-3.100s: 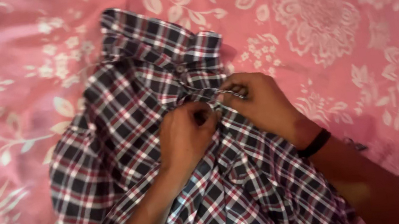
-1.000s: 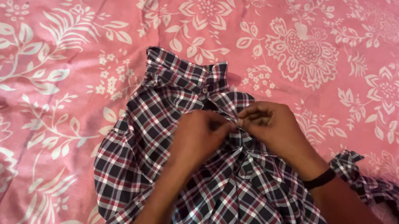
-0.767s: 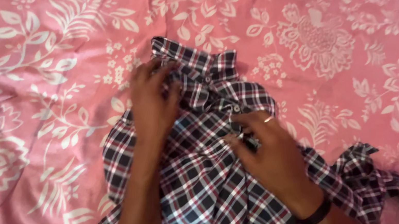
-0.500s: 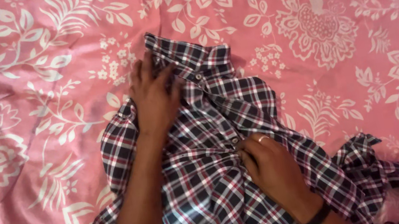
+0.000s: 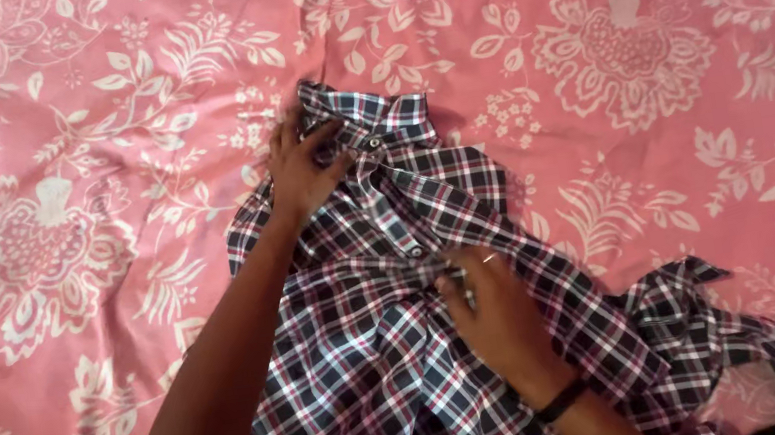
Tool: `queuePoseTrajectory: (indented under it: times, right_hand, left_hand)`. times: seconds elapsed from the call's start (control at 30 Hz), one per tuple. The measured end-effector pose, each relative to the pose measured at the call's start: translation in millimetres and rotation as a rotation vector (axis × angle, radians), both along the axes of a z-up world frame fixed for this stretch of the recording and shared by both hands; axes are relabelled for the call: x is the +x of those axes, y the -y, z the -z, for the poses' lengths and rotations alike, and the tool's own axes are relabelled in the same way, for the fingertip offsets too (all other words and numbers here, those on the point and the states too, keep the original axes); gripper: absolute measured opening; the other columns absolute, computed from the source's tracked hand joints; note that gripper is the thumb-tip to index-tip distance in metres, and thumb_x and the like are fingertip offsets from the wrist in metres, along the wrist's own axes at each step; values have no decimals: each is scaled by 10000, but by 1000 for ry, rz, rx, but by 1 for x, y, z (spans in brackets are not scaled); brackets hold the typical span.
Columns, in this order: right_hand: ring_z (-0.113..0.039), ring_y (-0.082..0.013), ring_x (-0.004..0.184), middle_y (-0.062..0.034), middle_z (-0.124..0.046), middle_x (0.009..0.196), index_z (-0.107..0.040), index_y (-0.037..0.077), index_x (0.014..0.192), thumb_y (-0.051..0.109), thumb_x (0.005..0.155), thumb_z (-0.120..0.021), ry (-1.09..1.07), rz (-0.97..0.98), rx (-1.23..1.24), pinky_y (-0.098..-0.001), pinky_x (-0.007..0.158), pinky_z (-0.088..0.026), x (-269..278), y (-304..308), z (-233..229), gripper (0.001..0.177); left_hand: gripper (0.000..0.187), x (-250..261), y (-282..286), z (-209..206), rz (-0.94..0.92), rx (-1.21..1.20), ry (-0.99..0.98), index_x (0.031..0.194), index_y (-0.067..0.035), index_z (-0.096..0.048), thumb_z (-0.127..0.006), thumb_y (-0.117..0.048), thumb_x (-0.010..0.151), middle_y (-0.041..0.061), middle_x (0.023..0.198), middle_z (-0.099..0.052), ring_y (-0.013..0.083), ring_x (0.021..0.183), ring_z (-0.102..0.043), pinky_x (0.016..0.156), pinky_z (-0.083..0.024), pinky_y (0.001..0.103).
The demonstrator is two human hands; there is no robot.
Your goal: The person buttons a plaid shirt while it is laid out on a bed.
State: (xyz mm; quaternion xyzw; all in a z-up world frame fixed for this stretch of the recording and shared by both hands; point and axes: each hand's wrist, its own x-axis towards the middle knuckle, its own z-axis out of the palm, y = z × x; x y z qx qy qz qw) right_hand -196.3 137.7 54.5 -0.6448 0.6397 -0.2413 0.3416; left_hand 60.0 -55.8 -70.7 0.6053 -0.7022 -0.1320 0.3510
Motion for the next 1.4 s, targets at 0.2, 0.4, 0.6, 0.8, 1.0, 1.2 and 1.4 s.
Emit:
queuePoseTrajectory:
  times: [0.2, 0.4, 0.6, 0.8, 1.0, 1.2, 1.4]
  right_hand:
    - [-687, -368, 1072, -203, -708, 1157, -637, 4, 1254, 267, 928, -758, -171, 0, -295, -445, 898, -542, -52, 65, 25, 436]
    - [-733, -329, 1075, -191, -755, 1136, -667, 47, 1286, 396, 815, -777, -237, 40, 190, -430, 913, -564, -89, 46, 29, 597]
    - [-627, -366, 1238, -234, -640, 1335, -551, 4, 1382, 468, 756, -834, -242, -89, 229, -462, 992, -512, -132, 6, 32, 829]
    - [-610, -374, 1258, -239, -629, 1348, -553, -3, 1381, 430, 727, -878, -337, -116, 305, -458, 1027, -499, -198, -47, 36, 849]
    - [-668, -400, 1096, -236, -703, 1151, -686, -8, 1181, 274, 803, -814, -353, -97, 43, -477, 939, -525, -196, -50, 7, 488]
    - [-639, -389, 961, -179, -659, 1001, -655, 13, 1027, 89, 818, -721, -222, -236, -429, -491, 830, -519, -161, -54, -99, 232]
    - [-631, -380, 1028, -180, -630, 1115, -643, 41, 1175, 126, 841, -717, -115, -839, -61, -460, 824, -532, -123, -128, -79, 353]
  left_hand:
    - [358, 7, -14, 21, 9, -125, -255, 1270, -196, -768, -799, -284, 925, 162, 1567, -510, 364, 1465, -459, 1230, -387, 478]
    - [370, 3, -12, 17, -5, -182, -194, 1196, -164, -797, -853, -301, 857, 164, 1507, -542, 362, 1417, -492, 1194, -424, 466]
    - [629, 8, -6, 17, 29, -174, -214, 1442, -99, -597, -841, -279, 891, 200, 1567, -443, 401, 1453, -424, 1197, -397, 481]
    - [804, 23, -142, -43, -282, -3, 123, 1549, -94, -447, -821, -335, 878, 200, 1590, -445, 414, 1436, -453, 1151, -406, 553]
    - [699, 47, -278, -88, -512, 545, 317, 1401, -145, -568, -800, -441, 812, 143, 1072, -752, 325, 1029, -699, 1078, -374, 621]
    - [353, 25, -333, -172, -371, 449, 416, 1105, -133, -720, -774, -337, 822, 142, 885, -744, 325, 830, -711, 848, -514, 522]
    - [224, -168, -443, -158, 133, 834, 203, 1109, -161, -710, -654, -258, 915, 119, 1010, -745, 315, 909, -718, 783, -563, 454]
